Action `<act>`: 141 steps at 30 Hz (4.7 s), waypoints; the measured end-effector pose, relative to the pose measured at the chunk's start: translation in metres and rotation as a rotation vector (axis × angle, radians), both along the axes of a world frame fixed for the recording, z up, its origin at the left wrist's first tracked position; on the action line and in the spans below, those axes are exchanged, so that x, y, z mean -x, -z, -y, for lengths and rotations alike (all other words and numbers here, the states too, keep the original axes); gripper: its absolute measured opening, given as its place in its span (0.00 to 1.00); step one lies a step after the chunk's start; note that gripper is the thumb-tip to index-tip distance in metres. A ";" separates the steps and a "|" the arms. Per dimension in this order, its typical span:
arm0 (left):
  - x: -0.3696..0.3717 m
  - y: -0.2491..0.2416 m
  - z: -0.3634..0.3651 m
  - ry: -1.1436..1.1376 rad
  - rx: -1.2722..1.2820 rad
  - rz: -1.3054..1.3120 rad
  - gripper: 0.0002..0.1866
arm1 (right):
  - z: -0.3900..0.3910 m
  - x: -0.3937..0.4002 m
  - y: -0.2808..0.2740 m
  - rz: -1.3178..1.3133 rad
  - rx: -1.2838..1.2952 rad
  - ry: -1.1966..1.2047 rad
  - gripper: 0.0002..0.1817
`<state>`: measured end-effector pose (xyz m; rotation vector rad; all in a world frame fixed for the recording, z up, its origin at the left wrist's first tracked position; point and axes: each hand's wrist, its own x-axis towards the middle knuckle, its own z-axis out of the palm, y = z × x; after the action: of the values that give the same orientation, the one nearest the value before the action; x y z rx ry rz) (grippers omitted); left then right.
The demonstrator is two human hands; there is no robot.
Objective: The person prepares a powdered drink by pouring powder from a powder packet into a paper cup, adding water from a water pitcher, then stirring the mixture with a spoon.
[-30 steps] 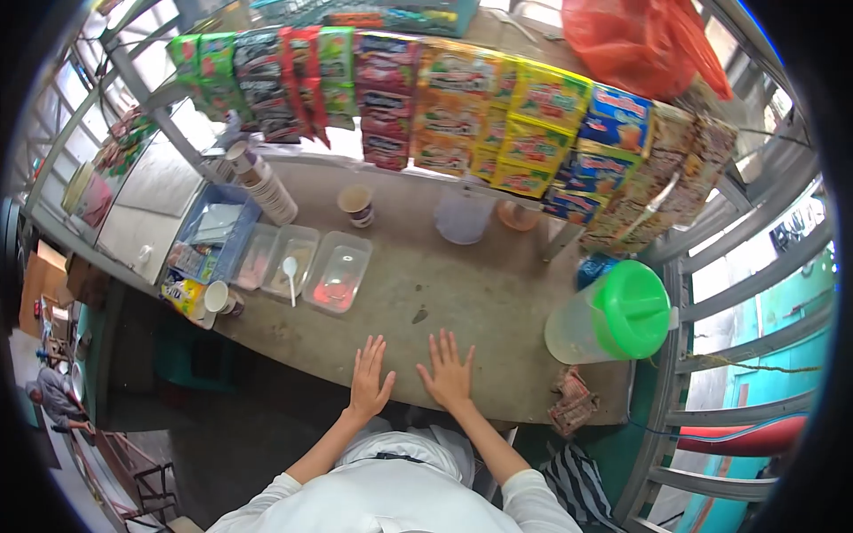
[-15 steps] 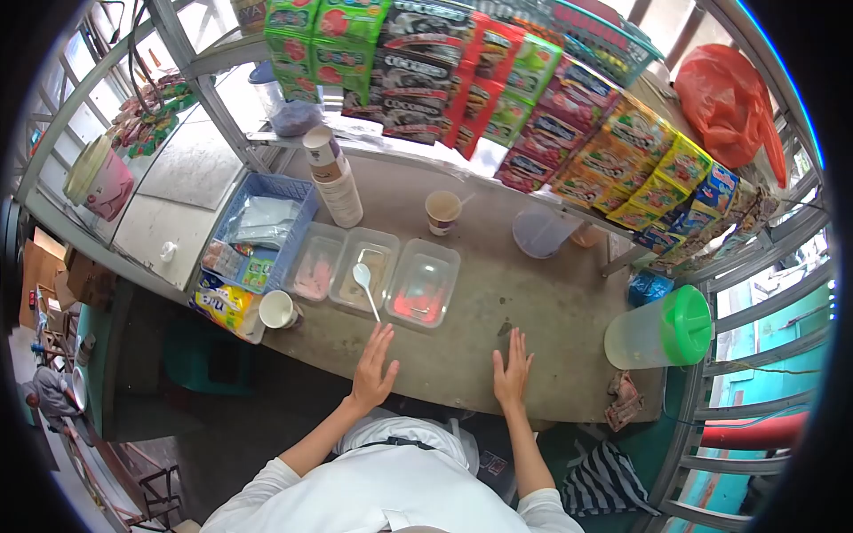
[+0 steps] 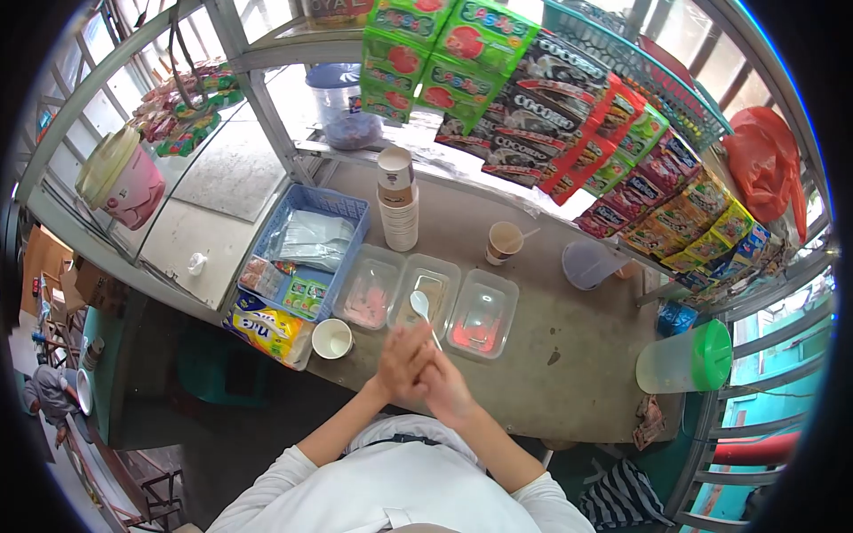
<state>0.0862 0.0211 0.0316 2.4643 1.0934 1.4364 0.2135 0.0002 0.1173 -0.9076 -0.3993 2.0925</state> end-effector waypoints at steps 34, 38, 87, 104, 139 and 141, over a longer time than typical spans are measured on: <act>0.097 -0.002 0.025 -0.432 0.591 0.872 0.10 | -0.088 0.049 0.059 0.351 -0.287 -0.022 0.35; 0.082 0.002 0.021 -0.370 0.621 0.932 0.08 | -0.089 0.039 0.051 0.266 -0.221 0.007 0.32; 0.068 -0.021 -0.077 -0.293 0.508 0.473 0.17 | -0.237 -0.027 0.136 1.558 -1.054 0.158 0.48; 0.067 -0.014 -0.129 -0.263 0.545 0.521 0.20 | -0.234 0.015 0.031 1.322 -1.316 0.502 0.45; 0.044 0.024 -0.225 -0.339 0.476 0.801 0.21 | -0.272 0.064 -0.021 0.910 -1.233 0.340 0.39; 0.043 0.024 -0.226 -0.351 0.469 0.795 0.21 | -0.272 0.064 -0.022 0.910 -1.289 0.415 0.39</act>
<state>0.0427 0.2475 0.0081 1.2363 1.4492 1.7406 0.1494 0.2717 0.1398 -0.8929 -1.5979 0.6014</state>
